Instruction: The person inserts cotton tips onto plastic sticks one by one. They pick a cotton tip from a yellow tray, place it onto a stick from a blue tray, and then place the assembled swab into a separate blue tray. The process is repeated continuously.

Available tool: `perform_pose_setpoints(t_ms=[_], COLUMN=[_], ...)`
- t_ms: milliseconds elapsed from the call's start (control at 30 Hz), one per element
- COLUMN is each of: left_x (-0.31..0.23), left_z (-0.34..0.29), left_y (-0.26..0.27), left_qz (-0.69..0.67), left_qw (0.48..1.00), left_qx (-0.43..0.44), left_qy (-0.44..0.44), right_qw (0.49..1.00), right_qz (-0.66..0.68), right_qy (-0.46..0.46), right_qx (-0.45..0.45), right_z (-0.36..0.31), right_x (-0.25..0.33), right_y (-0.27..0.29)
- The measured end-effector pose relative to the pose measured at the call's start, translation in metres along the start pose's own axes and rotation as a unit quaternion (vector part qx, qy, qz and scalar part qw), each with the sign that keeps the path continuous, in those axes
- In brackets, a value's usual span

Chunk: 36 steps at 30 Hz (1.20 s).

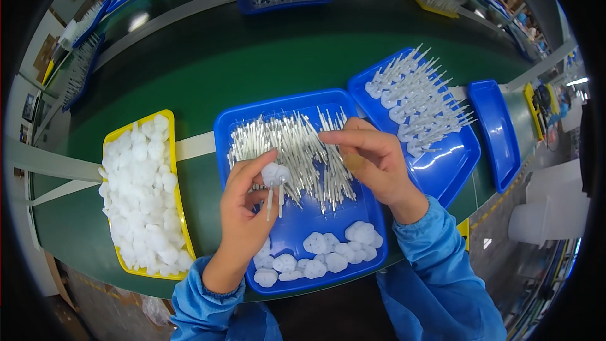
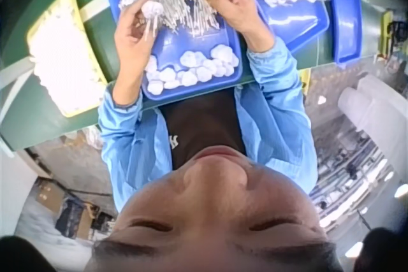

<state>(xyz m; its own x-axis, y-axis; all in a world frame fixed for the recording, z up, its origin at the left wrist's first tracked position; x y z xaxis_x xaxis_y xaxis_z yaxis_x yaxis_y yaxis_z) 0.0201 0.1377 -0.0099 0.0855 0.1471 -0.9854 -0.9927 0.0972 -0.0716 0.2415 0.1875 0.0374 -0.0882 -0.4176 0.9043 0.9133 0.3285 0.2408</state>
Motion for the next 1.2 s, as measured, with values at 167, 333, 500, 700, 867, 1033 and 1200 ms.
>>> perform_pose_setpoints(t_ms=[167,333,500,700,867,1033,1200], left_x=[-0.001,0.000,0.002,0.004,0.004,0.003,0.006], left_z=[0.001,0.000,-0.001,-0.002,-0.002,0.000,-0.001], left_y=[0.001,0.002,0.002,0.003,0.003,0.005,0.008], left_qz=[-0.001,0.003,-0.005,-0.033,-0.020,-0.018,-0.007], left_qw=[1.000,1.000,1.000,0.999,0.997,0.995,0.996], left_qx=[0.004,-0.005,-0.013,-0.024,-0.050,-0.068,-0.062], left_qy=[-0.010,-0.008,0.008,0.030,0.064,0.067,0.065], right_qw=[0.996,0.972,0.937,0.929,0.943,0.951,0.954], right_qz=[-0.064,-0.207,-0.284,-0.240,-0.085,-0.037,0.027], right_qy=[0.044,0.054,0.076,0.032,0.010,0.017,0.038], right_qx=[-0.035,-0.099,-0.186,-0.279,-0.321,-0.306,-0.295], right_z=[-0.002,-0.005,-0.015,-0.047,-0.079,-0.097,-0.101], right_x=[0.009,0.025,0.038,0.051,0.055,0.059,0.066], right_y=[0.003,0.008,0.044,0.119,0.166,0.197,0.195])
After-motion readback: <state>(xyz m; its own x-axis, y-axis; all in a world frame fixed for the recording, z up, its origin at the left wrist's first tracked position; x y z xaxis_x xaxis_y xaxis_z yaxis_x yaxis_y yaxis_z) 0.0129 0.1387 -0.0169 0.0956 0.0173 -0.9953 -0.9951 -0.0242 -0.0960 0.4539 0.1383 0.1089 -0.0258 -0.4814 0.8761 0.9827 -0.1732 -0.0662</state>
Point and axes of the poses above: each hand's wrist, its own z-axis towards the middle knuckle, its own y-axis out of the back of the hand, x = y × z, the point moved 9 cm from there along z, towards the middle knuckle, and after that the axes turned 8 degrees about -z, right-handed, at the moved point
